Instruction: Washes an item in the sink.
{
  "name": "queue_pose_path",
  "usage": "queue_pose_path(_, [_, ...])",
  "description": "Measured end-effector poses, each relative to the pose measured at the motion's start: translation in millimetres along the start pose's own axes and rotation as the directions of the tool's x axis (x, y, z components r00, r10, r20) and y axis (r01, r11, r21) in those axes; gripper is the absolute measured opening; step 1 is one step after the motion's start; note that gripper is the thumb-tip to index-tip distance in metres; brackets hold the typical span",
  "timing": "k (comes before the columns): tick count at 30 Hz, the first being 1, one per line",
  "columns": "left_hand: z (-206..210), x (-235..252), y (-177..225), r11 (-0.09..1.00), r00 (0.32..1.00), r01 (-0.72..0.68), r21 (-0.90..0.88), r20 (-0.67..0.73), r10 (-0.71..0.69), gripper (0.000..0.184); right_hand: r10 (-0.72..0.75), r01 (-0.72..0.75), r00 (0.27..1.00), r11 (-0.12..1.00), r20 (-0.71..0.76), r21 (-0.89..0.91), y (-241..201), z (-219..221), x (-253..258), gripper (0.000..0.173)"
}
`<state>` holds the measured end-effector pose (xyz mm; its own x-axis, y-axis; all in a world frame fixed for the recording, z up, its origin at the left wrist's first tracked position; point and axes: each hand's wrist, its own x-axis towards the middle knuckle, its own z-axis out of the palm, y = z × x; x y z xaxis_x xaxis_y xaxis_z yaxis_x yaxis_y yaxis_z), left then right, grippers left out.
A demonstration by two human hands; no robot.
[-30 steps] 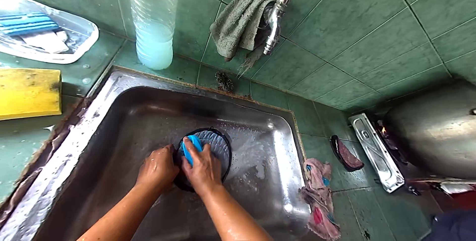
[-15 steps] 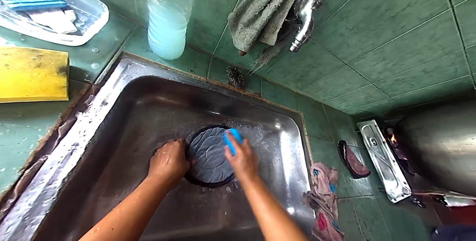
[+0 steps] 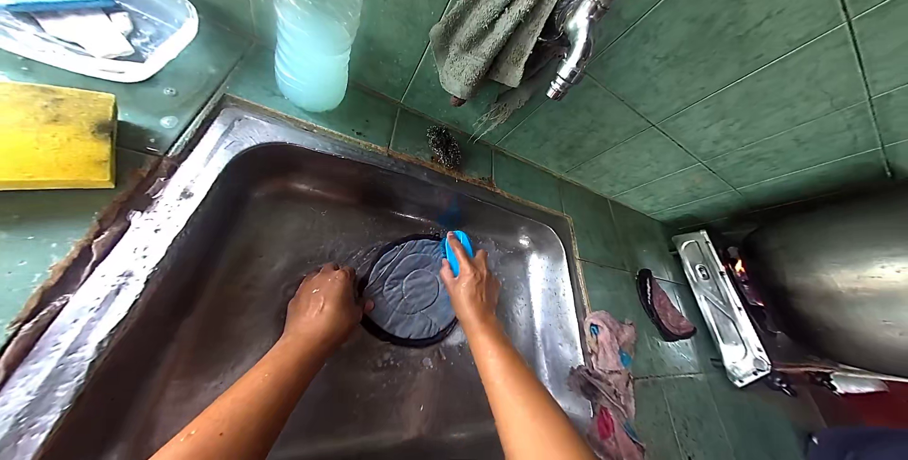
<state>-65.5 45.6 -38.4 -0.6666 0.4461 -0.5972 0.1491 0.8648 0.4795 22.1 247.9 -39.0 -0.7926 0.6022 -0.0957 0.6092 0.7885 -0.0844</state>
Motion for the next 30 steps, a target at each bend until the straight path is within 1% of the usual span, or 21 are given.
queue_pose_path(2, [1.5, -0.5, 1.3, 1.000, 1.000, 0.006, 0.003, -0.015, -0.006, 0.033, -0.107, 0.114, 0.991, 0.990, -0.082, 0.085, -32.4, 7.0, -19.9, 0.051])
queue_pose_path(4, [1.1, -2.8, 0.9, 1.000, 0.998, 0.006, -0.017, -0.056, -0.007, 0.037, -0.267, 0.271, 0.962, 0.954, -0.051, 0.125, -66.3, 15.2, -48.6, 0.049])
queue_pose_path(5, [0.6, -3.1, 0.9, 1.000, 0.997, 0.010, -0.014, -0.071, -0.011, 0.042, -0.316, 0.315, 0.949, 0.942, -0.009, 0.112, -72.2, 17.6, -56.7, 0.050])
queue_pose_path(6, [0.1, -3.0, 1.2, 1.000, 0.997, 0.019, -0.014, -0.071, -0.020, 0.046, -0.326, 0.327, 0.945, 0.940, -0.026, 0.098, -66.9, 21.0, -57.1, 0.049])
queue_pose_path(8, [-1.1, -1.7, 2.9, 0.999, 0.998, 0.045, -0.012, -0.037, -0.045, 0.047, -0.233, 0.239, 0.968, 0.969, -0.090, 0.067, -29.2, 23.0, -39.6, 0.048])
queue_pose_path(10, [-2.8, 0.0, 6.3, 0.999, 0.998, 0.053, -0.001, -0.019, -0.053, 0.046, -0.031, 0.031, 0.999, 1.000, -0.044, 0.005, 15.6, 7.0, -11.2, 0.051])
queue_pose_path(11, [-3.4, 0.4, 8.3, 0.998, 0.998, 0.058, 0.006, -0.015, -0.058, 0.045, 0.067, -0.067, 0.998, 0.997, 0.004, -0.023, 27.6, -4.9, -0.5, 0.053])
queue_pose_path(12, [-3.3, -0.4, 10.4, 0.998, 0.998, 0.063, 0.013, -0.011, -0.063, 0.044, 0.121, -0.120, 0.992, 0.992, 0.029, -0.035, 30.7, -13.9, 3.2, 0.054])
queue_pose_path(13, [-3.6, -0.6, 12.6, 0.998, 0.998, 0.066, 0.019, -0.008, -0.066, 0.044, 0.104, -0.104, 0.994, 0.995, 0.014, -0.010, 24.9, -17.5, 0.7, 0.055])
queue_pose_path(15, [-4.6, -0.9, 16.1, 0.997, 0.998, 0.066, 0.028, -0.005, -0.066, 0.043, -0.081, 0.087, 0.994, 0.993, -0.072, 0.086, -8.7, -9.3, -17.0, 0.052])
queue_pose_path(17, [-6.4, -2.8, 16.3, 0.998, 0.998, 0.057, 0.040, 0.002, -0.057, 0.040, -0.300, 0.316, 0.944, 0.943, -0.139, 0.108, -45.7, 9.3, -40.7, 0.047])
queue_pose_path(18, [-8.0, -3.6, 15.9, 0.998, 0.999, 0.050, 0.049, -0.003, -0.050, 0.038, -0.364, 0.378, 0.922, 0.920, -0.131, 0.100, -54.3, 16.4, -46.6, 0.046])
queue_pose_path(19, [-8.9, -3.7, 15.3, 0.997, 0.999, 0.049, 0.053, -0.004, -0.048, 0.036, -0.372, 0.387, 0.918, 0.917, -0.139, 0.101, -51.6, 22.4, -46.8, 0.046])
queue_pose_path(20, [-9.1, -3.1, 14.9, 0.997, 0.999, 0.052, 0.049, 0.002, -0.052, 0.035, -0.322, 0.338, 0.936, 0.935, -0.141, 0.111, -38.3, 25.0, -41.7, 0.045])
queue_pose_path(21, [-8.6, -2.1, 15.0, 0.997, 0.998, 0.059, 0.044, 0.006, -0.059, 0.035, -0.232, 0.246, 0.965, 0.963, -0.123, 0.111, -18.1, 23.7, -32.6, 0.045])
queue_pose_path(23, [-6.8, -0.2, 16.7, 0.997, 0.998, 0.067, 0.043, 0.010, -0.068, 0.033, 0.001, 0.005, 0.999, 0.992, -0.048, 0.123, 20.1, 13.2, -10.0, 0.049])
queue_pose_path(25, [-4.8, 1.2, 19.2, 0.997, 0.998, 0.065, 0.042, 0.016, -0.065, 0.033, 0.168, -0.166, 0.986, 0.967, 0.002, 0.195, 30.0, 2.4, 4.4, 0.054])
queue_pose_path(26, [-4.0, 1.6, 19.9, 0.997, 0.998, 0.059, 0.044, 0.020, -0.060, 0.034, 0.174, -0.170, 0.985, 0.957, 0.003, 0.233, 21.6, -0.7, 2.6, 0.055])
queue_pose_path(27, [-4.1, 2.8, 20.8, 0.997, 0.998, 0.056, 0.049, 0.018, -0.057, 0.035, 0.109, -0.100, 0.994, 0.959, -0.022, 0.266, 5.2, -0.8, -3.1, 0.054])
queue_pose_path(28, [-4.3, 3.5, 21.2, 0.997, 0.998, 0.057, 0.048, 0.015, -0.058, 0.037, -0.002, 0.017, 0.998, 0.963, -0.055, 0.267, -16.4, 2.0, -14.3, 0.053])
queue_pose_path(30, [-5.2, 1.5, 20.3, 0.997, 0.999, 0.051, 0.056, 0.015, -0.052, 0.039, -0.225, 0.239, 0.970, 0.950, -0.091, 0.203, -53.9, 13.0, -41.8, 0.048])
